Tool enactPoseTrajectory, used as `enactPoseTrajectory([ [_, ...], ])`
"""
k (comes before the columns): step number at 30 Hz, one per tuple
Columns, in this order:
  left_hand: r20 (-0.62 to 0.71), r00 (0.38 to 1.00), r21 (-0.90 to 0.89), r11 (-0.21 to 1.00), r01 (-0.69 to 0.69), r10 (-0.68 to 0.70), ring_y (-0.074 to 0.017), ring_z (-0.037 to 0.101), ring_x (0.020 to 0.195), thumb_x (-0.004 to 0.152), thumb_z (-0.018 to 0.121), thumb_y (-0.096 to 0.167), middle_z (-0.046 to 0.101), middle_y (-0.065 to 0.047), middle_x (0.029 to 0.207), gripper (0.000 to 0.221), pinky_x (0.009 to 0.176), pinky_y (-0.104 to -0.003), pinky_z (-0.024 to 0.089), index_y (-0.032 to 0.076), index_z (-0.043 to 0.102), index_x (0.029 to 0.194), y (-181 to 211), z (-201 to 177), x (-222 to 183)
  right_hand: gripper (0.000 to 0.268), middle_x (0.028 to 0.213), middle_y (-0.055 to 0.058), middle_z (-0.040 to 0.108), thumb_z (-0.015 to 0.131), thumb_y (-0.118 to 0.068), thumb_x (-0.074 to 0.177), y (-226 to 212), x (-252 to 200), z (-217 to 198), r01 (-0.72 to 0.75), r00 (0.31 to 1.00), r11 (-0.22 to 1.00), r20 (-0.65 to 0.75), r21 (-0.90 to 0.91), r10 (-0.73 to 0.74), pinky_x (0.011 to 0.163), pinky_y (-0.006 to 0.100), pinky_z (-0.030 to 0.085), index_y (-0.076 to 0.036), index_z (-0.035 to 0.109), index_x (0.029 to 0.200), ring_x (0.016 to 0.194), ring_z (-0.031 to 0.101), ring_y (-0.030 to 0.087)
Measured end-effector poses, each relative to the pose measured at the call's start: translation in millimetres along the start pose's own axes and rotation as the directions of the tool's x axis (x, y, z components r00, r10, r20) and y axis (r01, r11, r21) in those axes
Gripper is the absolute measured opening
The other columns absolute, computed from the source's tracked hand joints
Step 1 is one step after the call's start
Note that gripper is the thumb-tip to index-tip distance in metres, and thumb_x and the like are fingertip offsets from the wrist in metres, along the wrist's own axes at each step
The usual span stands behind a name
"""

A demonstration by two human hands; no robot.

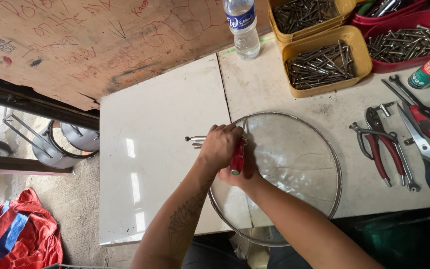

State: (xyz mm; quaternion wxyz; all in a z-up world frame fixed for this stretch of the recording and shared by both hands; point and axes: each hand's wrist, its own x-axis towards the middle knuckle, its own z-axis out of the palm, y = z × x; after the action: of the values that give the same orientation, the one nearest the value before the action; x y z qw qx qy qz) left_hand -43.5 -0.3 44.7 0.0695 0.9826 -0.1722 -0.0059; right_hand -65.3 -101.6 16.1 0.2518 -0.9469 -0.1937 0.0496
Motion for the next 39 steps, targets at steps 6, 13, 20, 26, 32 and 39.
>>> enactPoseTrajectory([
  [6, 0.013, 1.0, -0.022, 1.0, 0.01, -0.01, -0.0276, 0.07, 0.082, 0.094, 0.058, 0.025, 0.062, -0.001, 0.082, 0.014, 0.077, -0.041, 0.053, 0.016, 0.067, 0.099, -1.3, -2.8, 2.6, 0.069, 0.118, 0.005, 0.066, 0.066, -0.057, 0.069, -9.8, 1.3, -14.8, -0.014, 0.997, 1.0, 0.07, 0.009, 0.013, 0.099, 0.045, 0.044, -0.026, 0.063, 0.131, 0.106, 0.058, 0.027],
  [13, -0.038, 0.999, -0.04, 0.999, -0.004, 0.003, -0.0278, 0.071, 0.082, 0.093, 0.059, 0.03, 0.061, -0.001, 0.081, 0.017, 0.075, -0.042, 0.054, 0.016, 0.067, 0.1, -7.6, 9.0, 1.4, 0.071, 0.119, 0.003, 0.068, 0.069, -0.059, 0.064, 6.1, 9.0, 6.1, -0.007, 0.995, 0.999, 0.101, 0.04, 0.003, 0.099, 0.044, 0.044, -0.028, 0.065, 0.129, 0.105, 0.06, 0.025],
  [20, -0.049, 0.998, -0.05, 0.998, -0.047, 0.044, -0.0255, 0.069, 0.076, 0.092, 0.061, 0.026, 0.06, 0.0, 0.076, 0.011, 0.075, -0.041, 0.053, 0.016, 0.065, 0.091, -9.6, -4.5, 1.9, 0.081, 0.14, 0.009, 0.059, 0.064, -0.061, 0.069, 19.5, 15.1, 89.6, 0.111, 0.993, 0.994, 0.035, -0.005, -0.111, 0.114, 0.057, 0.03, -0.022, 0.056, 0.14, 0.129, 0.05, 0.033],
  [26, -0.13, 0.989, -0.163, 0.982, -0.089, 0.068, -0.0286, 0.069, 0.071, 0.093, 0.058, 0.029, 0.057, -0.001, 0.073, 0.015, 0.071, -0.044, 0.053, 0.015, 0.058, 0.087, -17.2, 6.4, 6.5, 0.075, 0.135, 0.009, 0.057, 0.065, -0.056, 0.077, 8.8, 15.2, 76.6, 0.14, 0.978, 0.98, 0.174, -0.142, -0.115, 0.113, 0.05, 0.031, -0.017, 0.053, 0.14, 0.126, 0.049, 0.028],
  [32, -0.037, 0.999, -0.007, 1.0, -0.015, 0.015, -0.0247, 0.07, 0.07, 0.092, 0.06, 0.018, 0.06, 0.0, 0.079, 0.004, 0.064, -0.039, 0.057, 0.014, 0.06, 0.091, -7.2, 7.6, 5.9, 0.044, 0.107, 0.0, 0.057, 0.058, -0.038, 0.093, -47.3, -1.9, -69.9, 0.425, 0.846, 0.627, 0.533, -0.653, -0.018, 0.098, 0.026, 0.041, -0.014, 0.056, 0.13, 0.103, 0.052, 0.015],
  [39, -0.016, 0.999, -0.118, 0.993, 0.032, -0.034, -0.0297, 0.072, 0.073, 0.088, 0.069, 0.017, 0.062, -0.004, 0.082, 0.011, 0.066, -0.043, 0.06, 0.011, 0.059, 0.09, -16.2, 24.0, 10.3, 0.054, 0.114, 0.002, 0.057, 0.059, -0.037, 0.091, -35.9, -4.3, -34.5, 0.196, 0.933, 0.895, 0.357, -0.402, -0.043, 0.108, 0.026, 0.038, -0.009, 0.055, 0.137, 0.116, 0.05, 0.016],
])
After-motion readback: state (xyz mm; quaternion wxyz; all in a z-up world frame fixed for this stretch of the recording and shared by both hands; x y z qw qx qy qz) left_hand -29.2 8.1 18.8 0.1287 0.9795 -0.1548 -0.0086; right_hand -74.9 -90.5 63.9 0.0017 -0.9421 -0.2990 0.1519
